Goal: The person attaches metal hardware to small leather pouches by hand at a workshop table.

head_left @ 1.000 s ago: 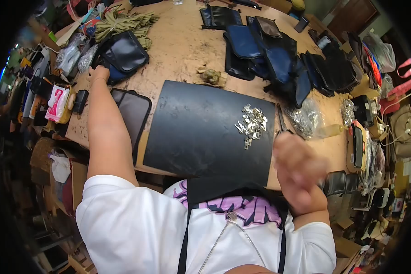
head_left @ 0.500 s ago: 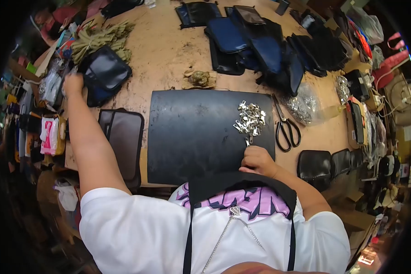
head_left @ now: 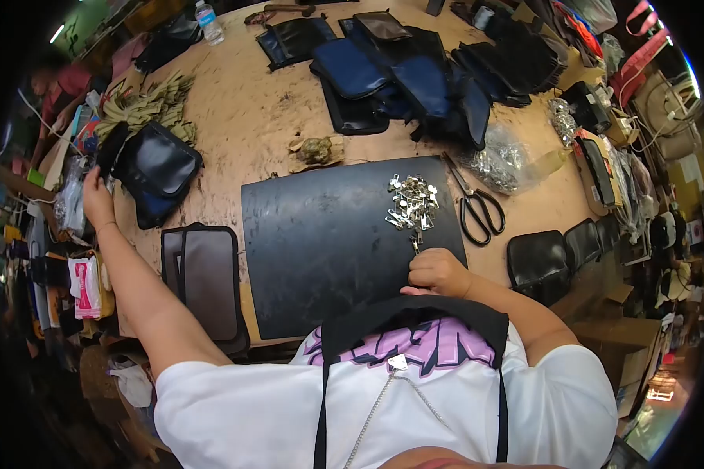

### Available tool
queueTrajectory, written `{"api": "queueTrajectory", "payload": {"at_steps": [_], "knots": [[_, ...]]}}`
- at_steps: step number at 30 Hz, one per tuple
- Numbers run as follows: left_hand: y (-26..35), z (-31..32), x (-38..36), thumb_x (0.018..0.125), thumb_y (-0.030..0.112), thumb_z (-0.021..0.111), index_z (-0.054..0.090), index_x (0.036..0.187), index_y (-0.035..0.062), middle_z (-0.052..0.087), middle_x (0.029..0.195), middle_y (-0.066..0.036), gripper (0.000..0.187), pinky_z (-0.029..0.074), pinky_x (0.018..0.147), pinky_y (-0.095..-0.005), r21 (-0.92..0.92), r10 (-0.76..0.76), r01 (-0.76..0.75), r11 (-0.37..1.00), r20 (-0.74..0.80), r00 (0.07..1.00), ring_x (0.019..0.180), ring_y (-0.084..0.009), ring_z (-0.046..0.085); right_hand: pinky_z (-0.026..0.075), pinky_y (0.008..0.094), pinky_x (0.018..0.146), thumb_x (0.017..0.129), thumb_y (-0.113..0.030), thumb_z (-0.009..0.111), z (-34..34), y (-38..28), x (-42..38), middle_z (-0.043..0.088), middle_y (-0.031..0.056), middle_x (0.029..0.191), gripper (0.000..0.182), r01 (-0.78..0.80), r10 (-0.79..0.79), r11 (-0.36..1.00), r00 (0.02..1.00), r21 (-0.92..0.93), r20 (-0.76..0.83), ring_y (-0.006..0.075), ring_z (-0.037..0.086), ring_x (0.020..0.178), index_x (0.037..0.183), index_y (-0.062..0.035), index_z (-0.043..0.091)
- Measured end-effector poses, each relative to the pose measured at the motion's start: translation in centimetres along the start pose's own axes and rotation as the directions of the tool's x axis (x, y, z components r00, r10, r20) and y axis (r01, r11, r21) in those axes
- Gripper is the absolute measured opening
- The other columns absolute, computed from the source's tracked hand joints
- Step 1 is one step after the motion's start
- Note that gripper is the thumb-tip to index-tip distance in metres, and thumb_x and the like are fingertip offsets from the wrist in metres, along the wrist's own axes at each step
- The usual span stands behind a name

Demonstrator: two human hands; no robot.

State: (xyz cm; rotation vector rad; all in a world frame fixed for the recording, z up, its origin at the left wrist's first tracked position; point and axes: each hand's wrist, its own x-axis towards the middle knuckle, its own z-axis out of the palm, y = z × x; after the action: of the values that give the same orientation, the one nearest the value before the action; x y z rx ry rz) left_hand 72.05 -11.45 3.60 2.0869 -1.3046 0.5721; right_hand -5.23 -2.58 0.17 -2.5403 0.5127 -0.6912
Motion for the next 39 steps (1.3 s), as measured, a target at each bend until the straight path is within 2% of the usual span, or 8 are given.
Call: {"api": "queueTrajectory", "payload": {"at_steps": [5,8,10,13,17,31,36,39], "knots": [[23.4,-13.5,-4.9,0.087,-0.009,0.048,0.070,0.107,0.0032,0.069,0.110,-0.013,0.032,0.050,0.093,-0.0355,-0.356,0.329,-0.309,0.882,-0.003,0.944,0.105,-0.0313,0.065,0.045,0.0389,0.064,0.080,-0.023,0.079,-0.7,-0.3,0.8,0.054,0.0050,0.074,0.020,-0.056,0.058,0.998,0.983,0.016,-0.173,0.0255,0.057,0.068,0.080,-0.0101,0.063],[34.1,-18.4,-11.3,0.079,-0.013,0.048,0.070,0.101,0.0025,0.068,0.104,-0.014,0.034,0.050,0.093,-0.0373,-0.566,0.568,-0.412,0.714,0.122,0.814,0.102,-0.0316,0.065,0.042,0.0448,0.095,0.075,-0.026,0.083,-3.6,-2.1,4.3,0.056,0.0107,0.127,0.053,-0.024,-0.096,0.956,0.916,-0.291,-0.391,0.0310,0.056,0.115,0.124,-0.0188,0.064],[39.2,-19.6,-15.1,0.076,-0.013,0.050,0.070,0.099,0.0037,0.068,0.103,-0.013,0.035,0.050,0.092,-0.0386,-0.694,0.687,-0.406,0.594,0.176,0.705,0.102,-0.0315,0.065,0.040,0.0510,0.103,0.075,-0.028,0.084,-7.1,-5.9,6.9,0.048,0.0134,0.140,0.064,-0.101,-0.097,0.858,0.931,-0.503,-0.352,0.0349,0.048,0.127,0.133,-0.0218,0.059],[43.8,-18.6,-19.0,0.075,-0.013,0.053,0.070,0.099,0.0049,0.068,0.105,-0.011,0.035,0.051,0.090,-0.0390,-0.820,0.802,-0.405,0.403,0.103,0.589,0.102,-0.0322,0.064,0.050,0.0452,0.091,0.079,-0.022,0.078,-9.6,-7.2,7.3,0.061,0.0192,0.129,0.068,-0.308,0.320,0.939,0.946,-0.153,0.059,0.0366,0.063,0.110,0.142,-0.0198,0.050],[44.7,-15.4,-21.1,0.081,-0.005,0.068,0.067,0.094,0.0029,0.066,0.100,-0.009,0.016,0.051,0.088,-0.0351,-0.909,0.674,-0.039,0.415,0.278,0.685,0.099,-0.0265,0.065,0.053,0.0390,0.089,0.088,-0.006,0.068,-10.4,-6.6,2.9,0.066,0.0129,0.124,0.056,-0.271,0.295,0.946,0.947,0.180,-0.124,0.0347,0.066,0.107,0.141,-0.0153,0.052],[45.1,-11.3,-25.0,0.082,0.005,0.075,0.061,0.098,0.0041,0.058,0.096,-0.007,0.021,0.048,0.077,-0.0312,-0.778,0.608,-0.111,0.618,0.383,0.696,0.089,-0.0228,0.058,0.054,0.0387,0.084,0.088,-0.008,0.068,-8.0,-6.4,-2.2,0.068,0.0117,0.118,0.049,-0.265,0.256,0.961,0.961,-0.078,-0.108,0.0328,0.067,0.102,0.135,-0.0161,0.057],[43.3,-10.8,-23.3,0.085,0.010,0.077,0.058,0.091,0.0051,0.057,0.090,0.000,0.020,0.047,0.072,-0.0260,-0.808,0.659,-0.001,0.589,0.479,0.579,0.084,-0.0099,0.056,0.053,0.0376,0.079,0.086,-0.004,0.068,-8.5,-6.5,-2.1,0.068,0.0124,0.110,0.046,-0.306,0.296,0.951,0.939,-0.035,-0.175,0.0330,0.067,0.095,0.131,-0.0136,0.060],[43.2,-11.2,-22.5,0.088,0.010,0.073,0.058,0.085,0.0031,0.060,0.086,-0.001,0.017,0.047,0.071,-0.0279,-0.697,0.549,0.378,0.609,0.714,0.434,0.079,-0.0103,0.056,0.053,0.0385,0.076,0.086,-0.005,0.067,-7.8,-6.6,-1.9,0.068,0.0137,0.104,0.044,-0.255,0.239,0.966,0.940,-0.035,-0.243,0.0341,0.067,0.092,0.129,-0.0120,0.060]]}}
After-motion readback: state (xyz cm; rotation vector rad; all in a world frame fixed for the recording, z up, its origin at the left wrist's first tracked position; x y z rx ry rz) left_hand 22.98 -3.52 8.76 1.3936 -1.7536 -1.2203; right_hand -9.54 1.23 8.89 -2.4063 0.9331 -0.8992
